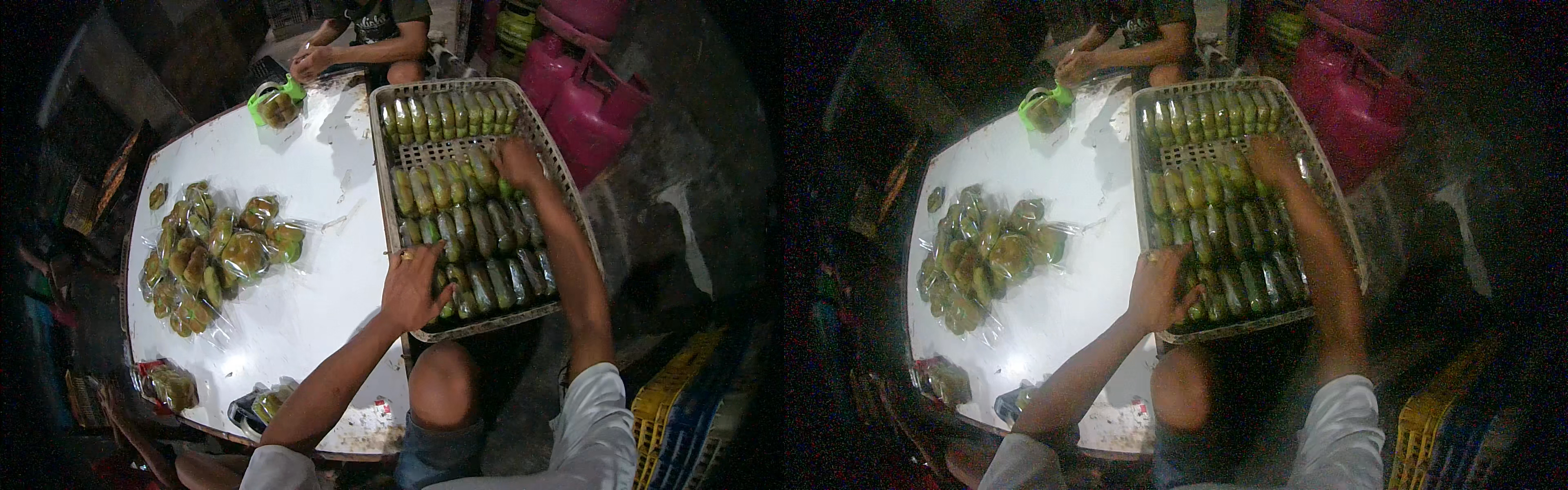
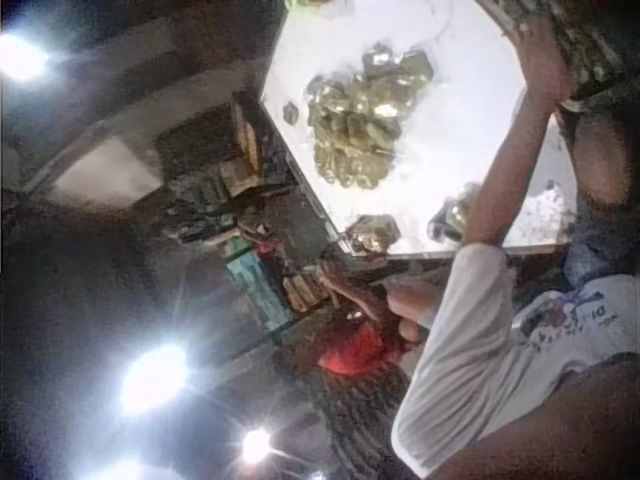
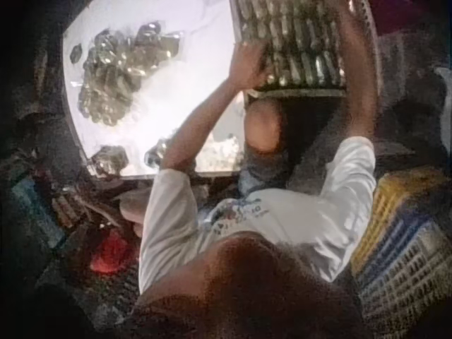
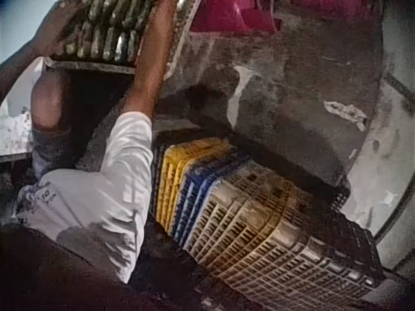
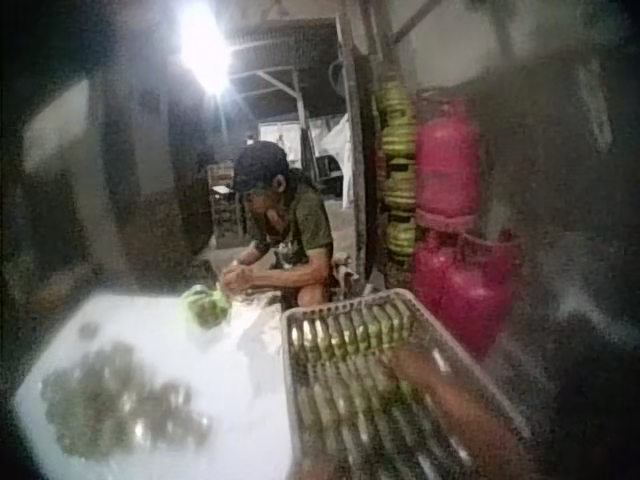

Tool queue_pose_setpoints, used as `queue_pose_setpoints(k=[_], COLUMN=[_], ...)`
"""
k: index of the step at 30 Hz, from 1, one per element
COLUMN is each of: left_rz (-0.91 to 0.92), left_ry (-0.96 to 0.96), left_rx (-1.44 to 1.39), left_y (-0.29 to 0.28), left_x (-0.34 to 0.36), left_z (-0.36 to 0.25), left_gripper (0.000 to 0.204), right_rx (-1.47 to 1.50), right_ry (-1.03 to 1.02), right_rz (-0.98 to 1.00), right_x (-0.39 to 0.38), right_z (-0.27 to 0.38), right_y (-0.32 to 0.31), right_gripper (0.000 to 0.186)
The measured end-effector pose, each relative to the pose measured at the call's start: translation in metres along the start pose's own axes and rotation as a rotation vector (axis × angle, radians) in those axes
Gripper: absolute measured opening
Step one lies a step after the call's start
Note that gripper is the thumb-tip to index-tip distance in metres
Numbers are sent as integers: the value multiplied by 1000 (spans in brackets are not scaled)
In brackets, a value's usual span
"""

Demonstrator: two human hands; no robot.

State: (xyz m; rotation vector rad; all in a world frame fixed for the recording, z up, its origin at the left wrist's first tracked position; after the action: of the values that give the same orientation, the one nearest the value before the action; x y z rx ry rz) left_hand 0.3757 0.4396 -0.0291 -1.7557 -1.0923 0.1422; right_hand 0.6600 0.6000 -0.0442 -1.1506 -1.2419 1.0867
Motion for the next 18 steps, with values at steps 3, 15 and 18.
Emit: queue_pose_setpoints(k=[3, 15, 18], left_rz=[32, -15, -34], left_ry=[-5, -24, -3], left_rx=[23, -43, 52], left_y=[3, -4, 2], left_x=[4, 0, 0], left_z=[-3, -1, 1], left_gripper=[71, 67, 67], right_rx=[-148, 63, 57], right_ry=[-104, -27, -54], right_rz=[7, 117, 49], right_x=[-35, 10, 44], right_z=[6, 36, 22], right_y=[22, 7, 1], right_gripper=[27, 30, 47])
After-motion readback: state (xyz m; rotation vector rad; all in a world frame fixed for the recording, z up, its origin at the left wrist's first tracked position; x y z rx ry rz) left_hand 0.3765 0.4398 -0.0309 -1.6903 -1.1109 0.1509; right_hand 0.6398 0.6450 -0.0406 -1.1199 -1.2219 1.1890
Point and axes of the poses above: each hand's wrist, its own x-axis towards the middle knuckle, its own y-axis out of the palm, z = x × y, the point moved 8 cm from there along x, towards the middle knuckle, and after that the axes turned 12 degrees about -z, right-handed, at the moved point
